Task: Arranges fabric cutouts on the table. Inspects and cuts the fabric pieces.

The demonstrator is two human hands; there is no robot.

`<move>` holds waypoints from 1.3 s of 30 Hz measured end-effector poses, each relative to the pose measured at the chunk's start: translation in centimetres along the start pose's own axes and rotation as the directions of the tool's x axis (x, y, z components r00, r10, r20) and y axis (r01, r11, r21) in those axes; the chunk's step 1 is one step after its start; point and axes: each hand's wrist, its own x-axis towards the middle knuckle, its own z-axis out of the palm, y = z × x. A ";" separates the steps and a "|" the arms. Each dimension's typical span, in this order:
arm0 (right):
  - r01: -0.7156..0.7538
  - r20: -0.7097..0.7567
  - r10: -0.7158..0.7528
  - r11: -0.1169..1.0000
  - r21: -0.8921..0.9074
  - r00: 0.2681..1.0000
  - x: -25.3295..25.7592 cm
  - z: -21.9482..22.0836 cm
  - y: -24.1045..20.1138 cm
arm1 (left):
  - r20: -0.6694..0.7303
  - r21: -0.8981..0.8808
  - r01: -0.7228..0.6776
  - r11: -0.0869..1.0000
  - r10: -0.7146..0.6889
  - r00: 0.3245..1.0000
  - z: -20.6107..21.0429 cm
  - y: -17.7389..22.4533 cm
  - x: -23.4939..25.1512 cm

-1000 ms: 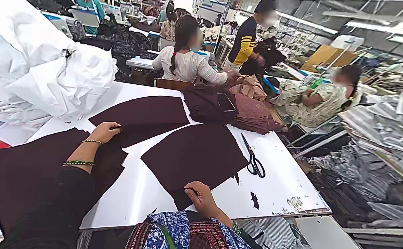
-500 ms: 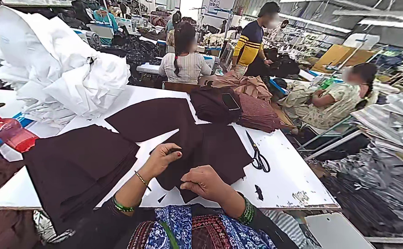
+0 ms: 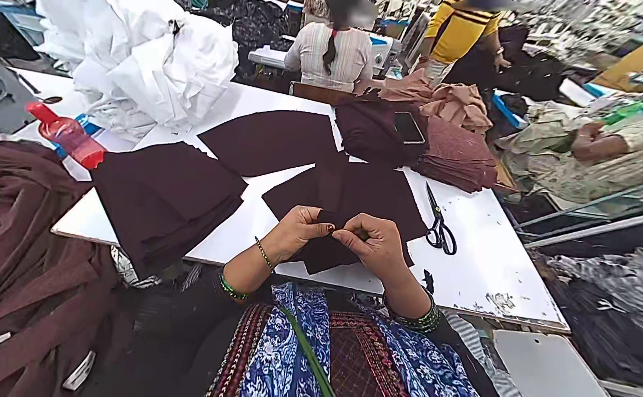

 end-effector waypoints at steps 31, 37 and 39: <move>-0.781 -0.428 0.709 0.281 -0.557 0.560 -6.8 -16.8 14.1 | -0.270 0.002 0.093 0.996 -0.089 0.959 1.3 -3.1 -0.1; -0.840 -0.488 0.745 0.176 -0.513 0.454 -8.3 -16.5 12.8 | 0.125 0.330 0.055 0.942 -0.101 0.987 -1.6 -0.5 1.7; -0.857 -0.494 0.783 0.094 -0.506 0.377 -8.5 -16.8 12.3 | 0.294 0.504 -0.122 0.855 -0.037 0.955 -3.0 1.0 3.1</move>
